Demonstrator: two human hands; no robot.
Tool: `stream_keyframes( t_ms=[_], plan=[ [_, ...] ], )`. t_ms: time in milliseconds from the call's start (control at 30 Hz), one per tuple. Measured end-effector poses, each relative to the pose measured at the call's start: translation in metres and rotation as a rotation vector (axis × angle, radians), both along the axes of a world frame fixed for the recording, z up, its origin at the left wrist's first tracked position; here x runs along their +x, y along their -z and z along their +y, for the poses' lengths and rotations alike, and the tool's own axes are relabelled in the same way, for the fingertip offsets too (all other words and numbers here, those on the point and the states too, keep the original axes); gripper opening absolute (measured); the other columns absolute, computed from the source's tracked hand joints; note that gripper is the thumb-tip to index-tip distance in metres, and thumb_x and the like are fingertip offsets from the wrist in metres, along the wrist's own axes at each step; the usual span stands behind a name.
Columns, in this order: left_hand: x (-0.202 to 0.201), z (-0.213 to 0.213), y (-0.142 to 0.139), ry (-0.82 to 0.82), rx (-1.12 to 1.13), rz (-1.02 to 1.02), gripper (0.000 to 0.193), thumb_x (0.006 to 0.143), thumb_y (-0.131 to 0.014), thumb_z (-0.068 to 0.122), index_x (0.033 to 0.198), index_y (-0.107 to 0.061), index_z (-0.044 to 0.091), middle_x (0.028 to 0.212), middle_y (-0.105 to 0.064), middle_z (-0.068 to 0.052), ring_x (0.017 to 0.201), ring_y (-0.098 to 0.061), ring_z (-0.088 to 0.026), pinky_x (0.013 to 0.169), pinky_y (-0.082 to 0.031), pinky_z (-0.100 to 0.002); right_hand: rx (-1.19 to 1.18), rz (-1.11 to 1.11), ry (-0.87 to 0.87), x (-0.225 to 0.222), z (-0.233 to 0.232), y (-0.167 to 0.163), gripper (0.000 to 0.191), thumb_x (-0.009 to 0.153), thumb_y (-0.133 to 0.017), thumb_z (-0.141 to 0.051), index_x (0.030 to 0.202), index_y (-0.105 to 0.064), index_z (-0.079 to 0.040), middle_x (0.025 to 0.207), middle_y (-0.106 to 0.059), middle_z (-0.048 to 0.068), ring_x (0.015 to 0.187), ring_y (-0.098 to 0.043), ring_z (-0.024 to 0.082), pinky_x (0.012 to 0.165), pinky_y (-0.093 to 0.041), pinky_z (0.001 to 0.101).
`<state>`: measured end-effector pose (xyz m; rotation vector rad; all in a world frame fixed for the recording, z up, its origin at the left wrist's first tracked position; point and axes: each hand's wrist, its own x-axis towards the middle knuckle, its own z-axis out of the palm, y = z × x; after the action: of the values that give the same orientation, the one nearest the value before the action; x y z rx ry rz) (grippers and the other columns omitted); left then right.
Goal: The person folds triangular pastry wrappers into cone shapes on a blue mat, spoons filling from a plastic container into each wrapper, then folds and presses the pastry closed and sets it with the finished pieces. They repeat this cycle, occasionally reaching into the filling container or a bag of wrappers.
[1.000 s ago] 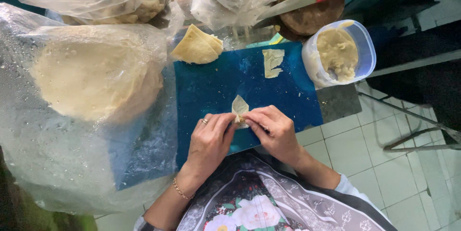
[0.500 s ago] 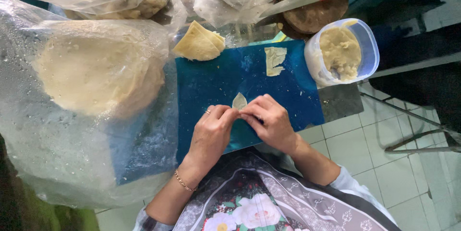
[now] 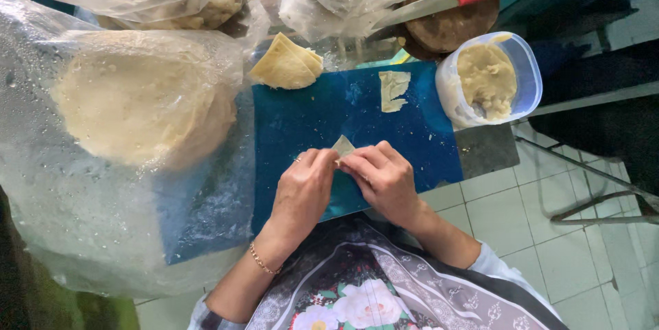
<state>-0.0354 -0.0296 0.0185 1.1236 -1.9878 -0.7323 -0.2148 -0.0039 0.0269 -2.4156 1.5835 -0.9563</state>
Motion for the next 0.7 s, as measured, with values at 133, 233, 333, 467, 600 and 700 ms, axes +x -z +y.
stream_keyframes(
  t_ms=[133,233,333,467,600,700],
  plan=[
    [0.001,0.003,0.002,0.049,-0.065,-0.075,0.010,0.089,-0.069,0.006,0.098,-0.064,0.005,0.094,-0.065,-0.013,0.089,-0.066,-0.032,0.073,-0.055,-0.043,0.243,-0.118,0.073,-0.006,-0.015,0.003,0.010,0.087,-0.080,-0.015,0.094,-0.074,-0.011,0.089,-0.067,0.005,0.081,-0.064,0.024,0.068,-0.052,0.0351],
    [-0.002,-0.003,0.005,0.023,-0.025,-0.124,0.006,0.091,-0.071,0.009,0.093,-0.065,0.007,0.089,-0.062,-0.013,0.086,-0.065,-0.033,0.073,-0.055,-0.044,0.297,-0.164,0.078,-0.007,-0.019,0.003,0.012,0.089,-0.080,-0.017,0.095,-0.072,-0.010,0.089,-0.067,0.004,0.079,-0.066,0.021,0.068,-0.053,0.0344],
    [-0.007,-0.012,0.008,-0.027,0.046,-0.143,0.007,0.089,-0.071,0.010,0.087,-0.065,0.009,0.086,-0.063,-0.012,0.082,-0.066,-0.033,0.071,-0.054,-0.045,0.145,-0.092,0.091,-0.004,-0.010,0.001,0.016,0.088,-0.080,-0.018,0.099,-0.071,-0.010,0.090,-0.069,0.001,0.077,-0.065,0.021,0.065,-0.050,0.0360],
    [-0.011,-0.019,0.007,-0.100,0.167,-0.083,0.011,0.088,-0.072,0.013,0.090,-0.063,0.006,0.089,-0.063,-0.012,0.076,-0.065,-0.034,0.064,-0.052,-0.045,-0.080,0.151,0.015,-0.001,-0.002,0.001,0.017,0.086,-0.081,-0.017,0.100,-0.072,-0.013,0.095,-0.070,0.000,0.079,-0.063,0.022,0.065,-0.046,0.0381],
    [-0.008,-0.007,0.004,-0.070,-0.064,-0.097,0.008,0.092,-0.070,0.010,0.093,-0.063,0.008,0.089,-0.062,-0.009,0.083,-0.065,-0.031,0.068,-0.054,-0.042,-0.069,0.118,0.060,-0.003,-0.007,0.008,0.019,0.086,-0.080,-0.014,0.104,-0.073,-0.016,0.095,-0.066,0.001,0.085,-0.061,0.023,0.072,-0.050,0.0365],
    [-0.002,-0.001,0.005,-0.022,-0.165,-0.178,0.010,0.089,-0.070,0.009,0.097,-0.064,0.009,0.091,-0.062,-0.008,0.086,-0.064,-0.029,0.068,-0.054,-0.039,-0.087,0.211,0.073,-0.005,-0.006,0.011,0.021,0.084,-0.079,-0.014,0.104,-0.075,-0.017,0.097,-0.067,0.002,0.085,-0.062,0.024,0.070,-0.048,0.0379]
  ],
)
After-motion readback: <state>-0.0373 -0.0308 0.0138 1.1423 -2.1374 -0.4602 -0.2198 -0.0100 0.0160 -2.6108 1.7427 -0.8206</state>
